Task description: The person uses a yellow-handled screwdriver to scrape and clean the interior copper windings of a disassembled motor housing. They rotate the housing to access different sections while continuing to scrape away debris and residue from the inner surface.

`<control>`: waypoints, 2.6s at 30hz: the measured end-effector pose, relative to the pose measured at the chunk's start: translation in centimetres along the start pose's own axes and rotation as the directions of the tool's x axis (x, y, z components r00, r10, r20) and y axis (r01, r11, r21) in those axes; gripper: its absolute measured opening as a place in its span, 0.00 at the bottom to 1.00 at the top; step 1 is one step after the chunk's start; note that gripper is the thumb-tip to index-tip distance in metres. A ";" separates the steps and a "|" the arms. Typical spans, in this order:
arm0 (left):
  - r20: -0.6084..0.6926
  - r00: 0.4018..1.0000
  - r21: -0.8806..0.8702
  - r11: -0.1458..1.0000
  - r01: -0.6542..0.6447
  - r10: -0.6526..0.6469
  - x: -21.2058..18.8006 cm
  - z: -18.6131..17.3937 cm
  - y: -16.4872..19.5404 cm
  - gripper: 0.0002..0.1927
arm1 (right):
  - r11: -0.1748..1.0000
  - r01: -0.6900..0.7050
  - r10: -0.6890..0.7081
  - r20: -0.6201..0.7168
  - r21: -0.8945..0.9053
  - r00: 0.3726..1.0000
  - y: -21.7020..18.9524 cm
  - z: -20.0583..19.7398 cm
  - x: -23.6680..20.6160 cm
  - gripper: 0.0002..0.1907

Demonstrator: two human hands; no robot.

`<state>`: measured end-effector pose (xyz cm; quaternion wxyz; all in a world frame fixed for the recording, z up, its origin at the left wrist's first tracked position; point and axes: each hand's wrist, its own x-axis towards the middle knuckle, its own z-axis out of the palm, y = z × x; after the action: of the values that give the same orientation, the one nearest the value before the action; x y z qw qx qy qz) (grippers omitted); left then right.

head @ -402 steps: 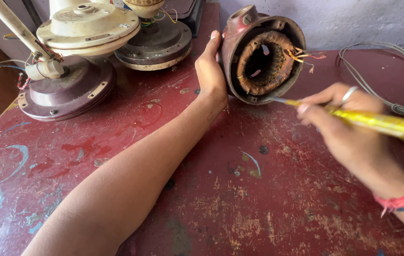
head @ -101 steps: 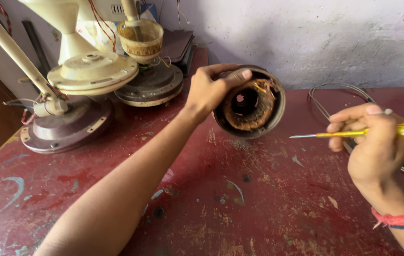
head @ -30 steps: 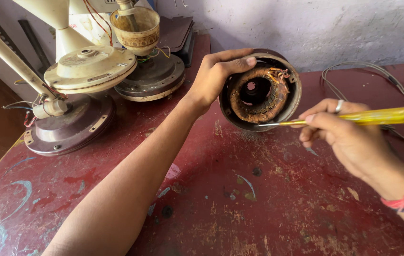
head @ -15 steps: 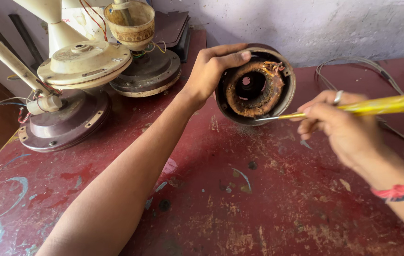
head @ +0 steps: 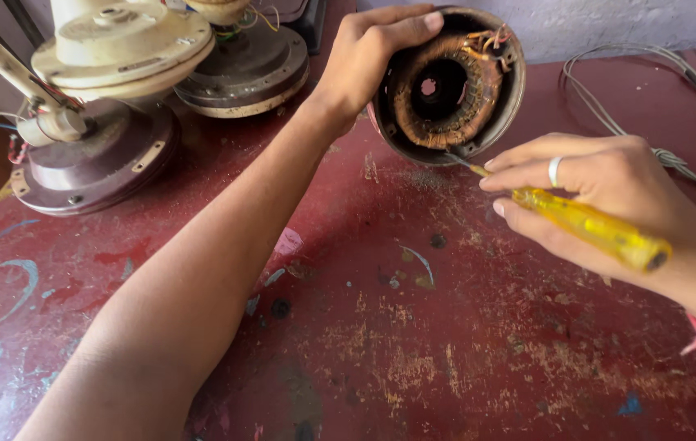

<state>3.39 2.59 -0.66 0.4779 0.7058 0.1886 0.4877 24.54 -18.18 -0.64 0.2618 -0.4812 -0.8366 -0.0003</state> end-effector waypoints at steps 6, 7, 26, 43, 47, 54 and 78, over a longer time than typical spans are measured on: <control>-0.073 0.987 0.061 0.987 0.150 -0.146 -0.1 -0.2 -0.6 0.20 | 0.951 0.273 -0.283 -0.049 -0.143 0.958 -1.4 0.3 -0.4 0.13; -0.077 0.991 0.107 0.987 0.117 -0.109 0.0 -0.1 -0.9 0.21 | 0.971 0.203 -0.211 -0.056 -0.126 0.976 -1.8 0.4 -0.5 0.13; -0.025 0.977 0.490 0.855 -0.172 0.211 2.1 1.2 -2.6 0.21 | 0.988 0.111 -0.122 -0.106 -0.108 0.987 -3.5 0.9 0.1 0.11; -0.155 0.982 0.411 0.911 -0.033 0.106 -0.5 2.0 0.8 0.28 | 0.941 0.279 -0.279 0.025 -0.192 0.960 -5.5 2.6 0.8 0.12; -0.148 0.985 0.389 0.921 -0.020 0.084 -0.4 2.0 0.7 0.28 | 0.973 0.181 -0.184 -0.012 -0.140 0.983 -5.5 2.4 1.2 0.13; -0.171 0.977 0.449 0.893 -0.036 0.125 -0.3 2.1 0.5 0.28 | 0.978 0.174 -0.188 -0.119 -0.119 0.975 -4.3 2.7 0.2 0.12; -0.168 0.985 0.398 0.917 0.028 0.043 -0.7 1.7 1.3 0.30 | 0.983 0.129 -0.162 -0.292 -0.130 0.943 -3.5 2.6 0.4 0.03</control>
<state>4.25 0.65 -0.04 0.3042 0.7440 0.3221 0.5002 20.40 -19.07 -1.76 0.3589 -0.4259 -0.8189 -0.1384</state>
